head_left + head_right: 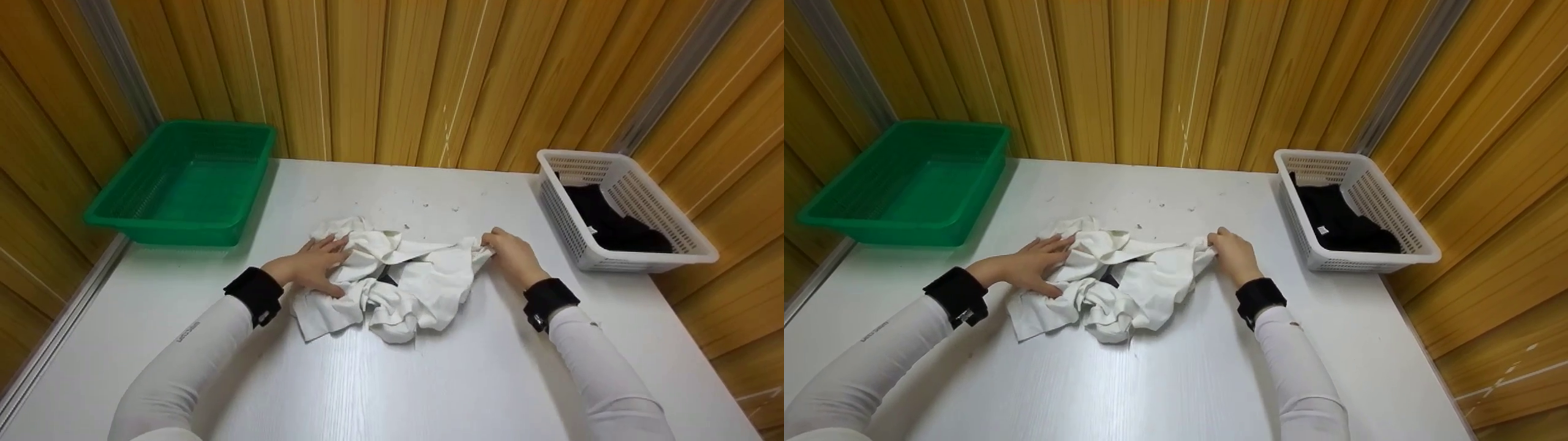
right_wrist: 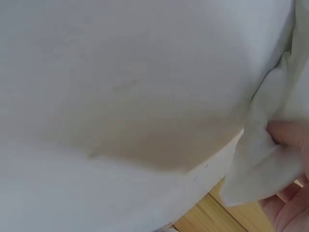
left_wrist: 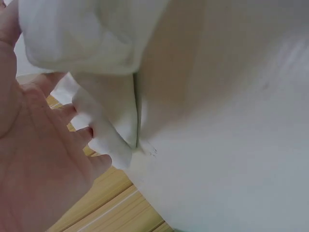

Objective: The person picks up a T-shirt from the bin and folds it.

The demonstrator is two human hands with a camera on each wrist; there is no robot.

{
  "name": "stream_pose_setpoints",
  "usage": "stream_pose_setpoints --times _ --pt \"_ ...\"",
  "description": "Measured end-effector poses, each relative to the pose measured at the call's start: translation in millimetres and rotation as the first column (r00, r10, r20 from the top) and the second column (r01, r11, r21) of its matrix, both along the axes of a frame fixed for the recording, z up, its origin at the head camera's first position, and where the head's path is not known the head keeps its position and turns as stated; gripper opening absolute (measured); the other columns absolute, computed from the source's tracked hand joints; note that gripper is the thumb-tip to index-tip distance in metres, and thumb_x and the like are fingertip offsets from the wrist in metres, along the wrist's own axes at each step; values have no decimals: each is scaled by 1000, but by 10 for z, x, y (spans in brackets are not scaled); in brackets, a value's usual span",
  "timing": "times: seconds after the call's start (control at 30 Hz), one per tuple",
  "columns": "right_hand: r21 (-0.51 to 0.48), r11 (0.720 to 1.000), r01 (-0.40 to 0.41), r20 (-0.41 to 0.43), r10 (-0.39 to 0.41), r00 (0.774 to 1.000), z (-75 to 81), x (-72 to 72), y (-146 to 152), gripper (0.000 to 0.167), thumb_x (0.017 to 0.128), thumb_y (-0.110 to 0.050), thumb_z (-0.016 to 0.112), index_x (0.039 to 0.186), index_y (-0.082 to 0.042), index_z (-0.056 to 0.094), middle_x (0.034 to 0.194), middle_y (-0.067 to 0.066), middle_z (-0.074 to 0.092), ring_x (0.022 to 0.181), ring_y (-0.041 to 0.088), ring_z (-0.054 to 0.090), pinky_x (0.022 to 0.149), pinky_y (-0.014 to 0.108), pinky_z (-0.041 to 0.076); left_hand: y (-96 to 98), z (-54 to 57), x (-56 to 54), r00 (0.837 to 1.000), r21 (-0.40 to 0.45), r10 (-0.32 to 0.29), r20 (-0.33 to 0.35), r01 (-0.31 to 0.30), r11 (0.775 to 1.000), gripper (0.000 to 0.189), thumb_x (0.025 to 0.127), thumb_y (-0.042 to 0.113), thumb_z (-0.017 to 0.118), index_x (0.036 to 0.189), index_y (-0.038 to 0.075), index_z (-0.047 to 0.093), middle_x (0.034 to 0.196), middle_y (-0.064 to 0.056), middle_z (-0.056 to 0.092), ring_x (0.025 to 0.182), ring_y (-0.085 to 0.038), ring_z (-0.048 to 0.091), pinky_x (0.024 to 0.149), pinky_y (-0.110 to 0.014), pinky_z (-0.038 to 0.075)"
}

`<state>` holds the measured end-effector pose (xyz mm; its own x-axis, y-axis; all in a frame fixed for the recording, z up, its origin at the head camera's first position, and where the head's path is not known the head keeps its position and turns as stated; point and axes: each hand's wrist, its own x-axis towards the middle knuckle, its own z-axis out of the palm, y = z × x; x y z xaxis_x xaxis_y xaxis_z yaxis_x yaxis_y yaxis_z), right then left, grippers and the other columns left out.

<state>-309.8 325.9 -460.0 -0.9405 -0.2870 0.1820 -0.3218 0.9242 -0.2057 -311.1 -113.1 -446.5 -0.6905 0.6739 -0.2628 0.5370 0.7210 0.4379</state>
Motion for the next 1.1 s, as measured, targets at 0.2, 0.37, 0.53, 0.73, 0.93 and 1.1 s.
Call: stream_pose_setpoints --times 0.2,0.37,0.53,0.73,0.93,1.1 --pt "65 998 12 -37 -10 999 79 37 -60 32 93 1 63 124 -1 70 124 25 69 114 47 66 95 61 55 2 27 40 993 73 -30 -117 39 997 73 90 32 66 152 1 45 163 -24 37 153 -48 30 125 -66 23" --pt "82 992 -91 -115 101 988 191 253 -459 36 89 5 62 123 -2 70 123 23 71 111 44 67 91 59 56 85 83 149 946 136 -21 -322 68 988 59 87 22 71 142 10 55 136 -17 63 118 -37 63 103 -57 51" --pt "-5 983 -182 -75 181 981 226 578 -1006 20 97 -19 64 111 -7 73 104 12 74 92 32 71 78 48 60 270 92 230 869 167 -61 -491 163 972 34 90 11 75 122 15 68 120 -10 68 107 -30 67 92 -51 56" --pt "52 959 -278 111 271 956 67 846 -1430 49 97 -44 66 130 -8 65 120 15 68 101 36 68 81 51 59 402 -29 229 814 62 -171 -555 245 967 20 98 17 69 117 14 74 124 -12 68 115 -33 67 98 -52 56" --pt "129 950 -285 296 238 925 -66 822 -1382 70 96 -50 66 153 -15 47 159 22 43 142 57 40 106 73 43 309 -90 179 903 -22 -156 -401 161 987 41 101 33 62 139 17 62 149 -19 56 138 -42 53 114 -66 41" --pt "101 957 -271 410 208 888 -49 684 -1175 82 92 -60 66 160 -24 37 172 16 23 152 60 19 117 77 25 185 -96 111 946 -82 -52 -319 27 996 69 94 58 62 151 20 51 162 -20 42 152 -42 36 122 -73 21"
